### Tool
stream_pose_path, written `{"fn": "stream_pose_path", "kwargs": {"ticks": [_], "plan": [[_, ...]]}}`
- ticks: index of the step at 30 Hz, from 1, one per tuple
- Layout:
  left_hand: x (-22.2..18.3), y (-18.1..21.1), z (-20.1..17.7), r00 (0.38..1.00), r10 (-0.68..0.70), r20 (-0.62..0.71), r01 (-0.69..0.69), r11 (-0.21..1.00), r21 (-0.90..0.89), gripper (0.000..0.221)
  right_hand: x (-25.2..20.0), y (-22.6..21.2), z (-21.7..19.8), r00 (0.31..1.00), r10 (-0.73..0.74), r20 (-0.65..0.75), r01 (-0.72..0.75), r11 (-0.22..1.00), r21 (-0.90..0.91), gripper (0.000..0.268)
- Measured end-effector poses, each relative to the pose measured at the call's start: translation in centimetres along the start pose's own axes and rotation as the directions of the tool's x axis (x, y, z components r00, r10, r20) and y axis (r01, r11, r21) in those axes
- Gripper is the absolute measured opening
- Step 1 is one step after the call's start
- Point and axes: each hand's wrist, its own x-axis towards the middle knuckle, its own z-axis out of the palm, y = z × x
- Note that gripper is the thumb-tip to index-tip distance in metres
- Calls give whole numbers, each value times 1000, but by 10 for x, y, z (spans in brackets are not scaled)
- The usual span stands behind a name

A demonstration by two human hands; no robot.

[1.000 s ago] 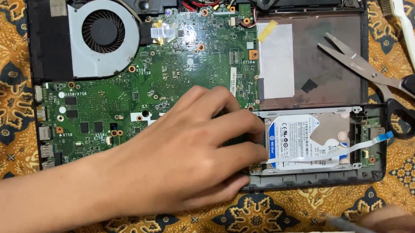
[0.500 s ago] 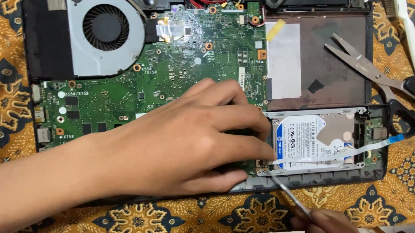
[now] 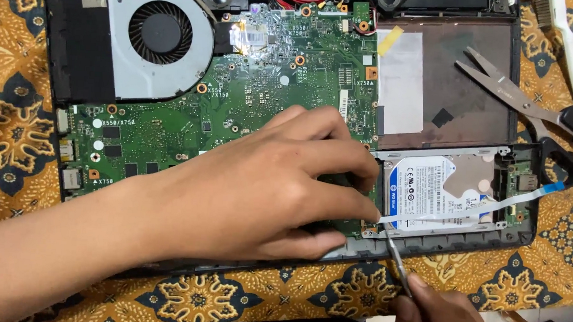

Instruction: Connecting ribbon cables and internal wires to a laptop motherboard during a repair process.

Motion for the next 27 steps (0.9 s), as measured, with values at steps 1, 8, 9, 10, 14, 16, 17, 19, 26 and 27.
{"fn": "stream_pose_path", "kwargs": {"ticks": [1, 8, 9, 10, 14, 16, 17, 19, 26, 27], "plan": [[0, 0, 0, 1000, 5, -2, -5, 1000, 6, 29, -2, -6, 0, 998, 55, -10, -54, 998, 40, 34], [-1, 0, 1, 1000, 25, -8, -25, 999, 36, 29, -6, -2, 6, 990, 135, 39, -137, 990, 39, 38], [-2, 1, 1, 1000, 25, -9, -24, 999, 36, 29, -5, 1, 7, 990, 135, 40, -136, 990, 38, 38], [-1, 1, 1, 1000, 22, -8, -21, 999, 43, 30, -5, 3, 8, 994, 102, 44, -103, 995, 17, 40], [-1, 1, 2, 999, 32, -7, -31, 996, 87, 34, -10, -5, 9, 995, 97, -3, -96, 993, 71, 36], [-1, 1, 3, 999, 33, -12, -32, 995, 90, 34, -8, -13, 6, 996, 94, 0, -93, 992, 82, 35], [-1, 1, 3, 999, 35, -15, -34, 995, 95, 34, -7, -17, 5, 996, 90, 0, -90, 992, 94, 34], [-1, 1, 4, 999, 36, -15, -35, 995, 93, 34, -7, -10, 5, 994, 102, 30, -104, 992, 71, 36], [-2, 0, 6, 998, 56, -35, -52, 995, 88, 30, -7, 1, 9, 977, 193, 89, -195, 981, 14, 40], [-2, 0, 6, 998, 56, -35, -52, 995, 88, 30, -6, 2, 7, 977, 193, 89, -195, 981, 13, 40]]}}
